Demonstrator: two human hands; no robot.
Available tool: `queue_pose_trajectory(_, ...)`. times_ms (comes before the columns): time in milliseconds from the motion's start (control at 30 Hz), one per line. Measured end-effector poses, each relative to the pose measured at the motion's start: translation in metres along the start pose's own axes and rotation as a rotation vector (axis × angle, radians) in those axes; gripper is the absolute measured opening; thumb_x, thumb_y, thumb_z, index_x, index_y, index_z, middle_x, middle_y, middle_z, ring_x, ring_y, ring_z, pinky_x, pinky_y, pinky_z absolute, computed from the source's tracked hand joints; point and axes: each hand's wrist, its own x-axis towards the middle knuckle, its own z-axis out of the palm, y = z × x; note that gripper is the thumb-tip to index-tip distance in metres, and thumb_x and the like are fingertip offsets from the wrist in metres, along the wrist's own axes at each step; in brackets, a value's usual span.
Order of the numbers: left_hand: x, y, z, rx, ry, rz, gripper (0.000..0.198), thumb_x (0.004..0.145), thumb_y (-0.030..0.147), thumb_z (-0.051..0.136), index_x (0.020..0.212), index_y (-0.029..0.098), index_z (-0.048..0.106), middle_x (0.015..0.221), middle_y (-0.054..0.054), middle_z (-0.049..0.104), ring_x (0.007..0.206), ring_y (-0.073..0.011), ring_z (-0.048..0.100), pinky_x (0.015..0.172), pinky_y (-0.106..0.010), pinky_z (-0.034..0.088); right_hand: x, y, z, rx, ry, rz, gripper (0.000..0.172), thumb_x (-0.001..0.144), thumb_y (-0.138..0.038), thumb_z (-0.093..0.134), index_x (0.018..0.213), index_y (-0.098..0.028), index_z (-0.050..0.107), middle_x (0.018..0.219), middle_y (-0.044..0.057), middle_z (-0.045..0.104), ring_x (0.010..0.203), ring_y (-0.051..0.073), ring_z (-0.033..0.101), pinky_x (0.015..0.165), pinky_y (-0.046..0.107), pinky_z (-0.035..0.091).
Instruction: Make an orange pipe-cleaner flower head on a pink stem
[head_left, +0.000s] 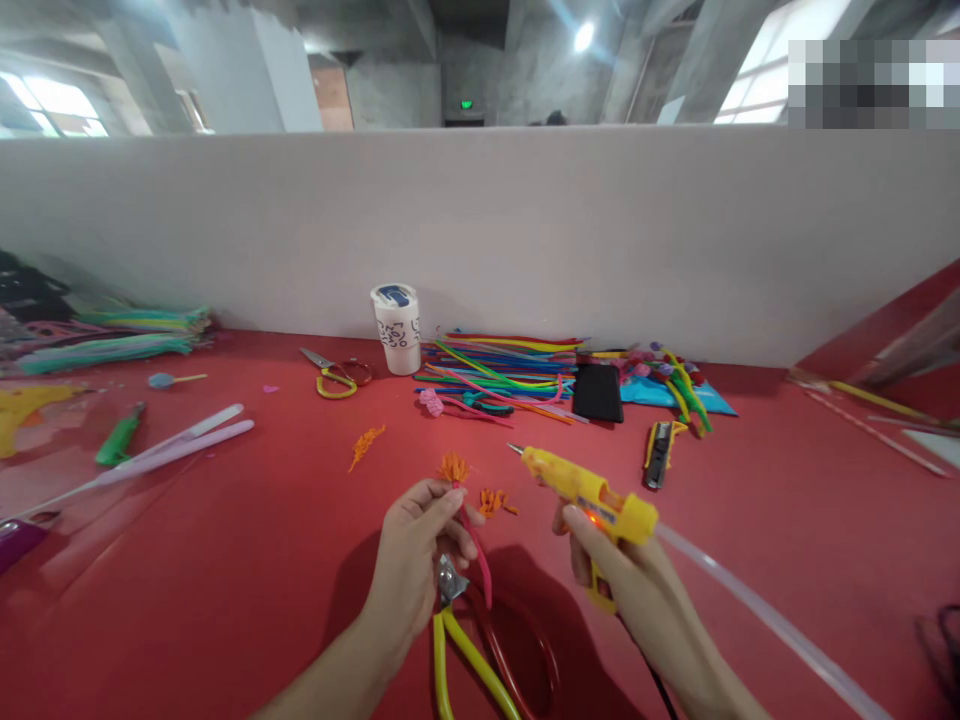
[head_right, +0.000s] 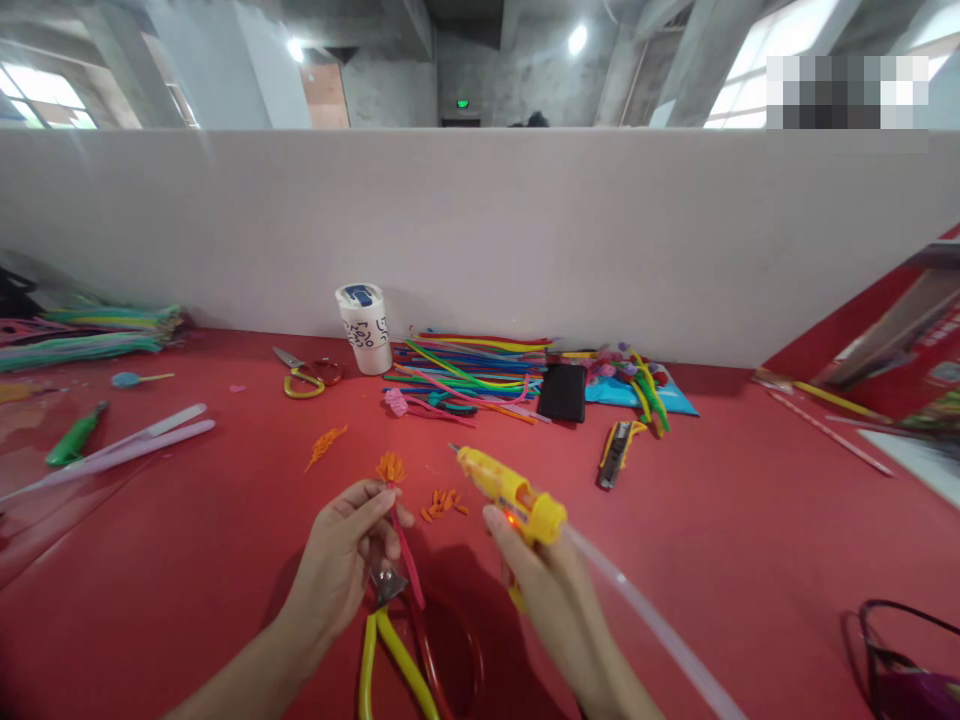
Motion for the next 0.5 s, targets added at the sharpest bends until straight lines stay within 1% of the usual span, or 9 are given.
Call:
queue_pose_trajectory(33, 0.0, 0.0, 0.001, 0.0, -0.006, -0.014, 0.02, 0.069, 0.025, 0.07, 0.068, 0.016, 0.052, 0.055, 0.0, 0.067, 0.033, -0.0048, 0.05, 0.032, -0.013, 0.038, 0.006, 0.005, -0.004, -0.076, -0.072, 0.084, 0.025, 0.078, -0.04, 0.046, 0.066, -0.018, 0.053, 0.043, -0.005, 0.042, 0.038, 0.011, 0.041, 0.039, 0.022, 0.033)
queue_pose_trajectory(67, -0.001, 0.0, 0.001, 0.0, -0.011, -0.024, 0.02, 0.068, 0.025, 0.07, 0.068, 0.016, 0.052, 0.055, 0.0, 0.067, 0.033, -0.0048, 0.05, 0.032, -0.013, 0.037, 0.013, 0.01, -0.008, -0.1, -0.085, 0.096, 0.021, 0.075, -0.035, 0.045, 0.069, -0.017, 0.054, 0.048, -0.004, 0.047, 0.043, 0.012, 0.045, 0.042, 0.022, 0.036)
queue_pose_trajectory(167, -0.002, 0.001, 0.003, 0.004, -0.017, -0.031, 0.021, 0.067, 0.024, 0.071, 0.067, 0.016, 0.052, 0.054, 0.001, 0.066, 0.032, -0.0046, 0.049, 0.032, -0.013, 0.037, 0.032, 0.024, -0.018, -0.209, -0.038, 0.112, 0.019, 0.072, -0.034, 0.043, 0.065, -0.018, 0.052, 0.054, -0.001, 0.052, 0.047, 0.013, 0.049, 0.044, 0.023, 0.037)
queue_pose_trajectory(267, -0.002, 0.001, 0.003, 0.011, -0.024, -0.027, 0.021, 0.067, 0.024, 0.071, 0.067, 0.015, 0.052, 0.054, 0.001, 0.066, 0.033, -0.0043, 0.049, 0.032, -0.012, 0.037, 0.043, 0.034, -0.023, -0.412, 0.038, 0.121, 0.026, 0.073, -0.04, 0.049, 0.056, -0.02, 0.049, 0.048, 0.0, 0.05, 0.044, 0.015, 0.049, 0.043, 0.025, 0.033)
queue_pose_trajectory(367, -0.001, 0.001, 0.002, 0.013, -0.028, -0.038, 0.02, 0.068, 0.024, 0.07, 0.068, 0.015, 0.052, 0.055, 0.001, 0.067, 0.033, -0.004, 0.049, 0.032, -0.012, 0.036, 0.045, 0.04, -0.024, -0.641, 0.118, 0.096, 0.034, 0.076, -0.04, 0.052, 0.049, -0.021, 0.044, 0.045, 0.002, 0.05, 0.044, 0.017, 0.051, 0.043, 0.025, 0.029)
queue_pose_trajectory(500, -0.001, 0.0, 0.001, 0.019, -0.043, -0.048, 0.02, 0.069, 0.024, 0.07, 0.068, 0.015, 0.052, 0.056, 0.0, 0.067, 0.034, -0.0036, 0.049, 0.033, -0.012, 0.036, 0.042, 0.042, -0.024, -0.863, 0.188, -0.002, 0.034, 0.081, -0.037, 0.051, 0.052, -0.019, 0.05, 0.05, 0.008, 0.055, 0.051, 0.021, 0.057, 0.048, 0.027, 0.033)
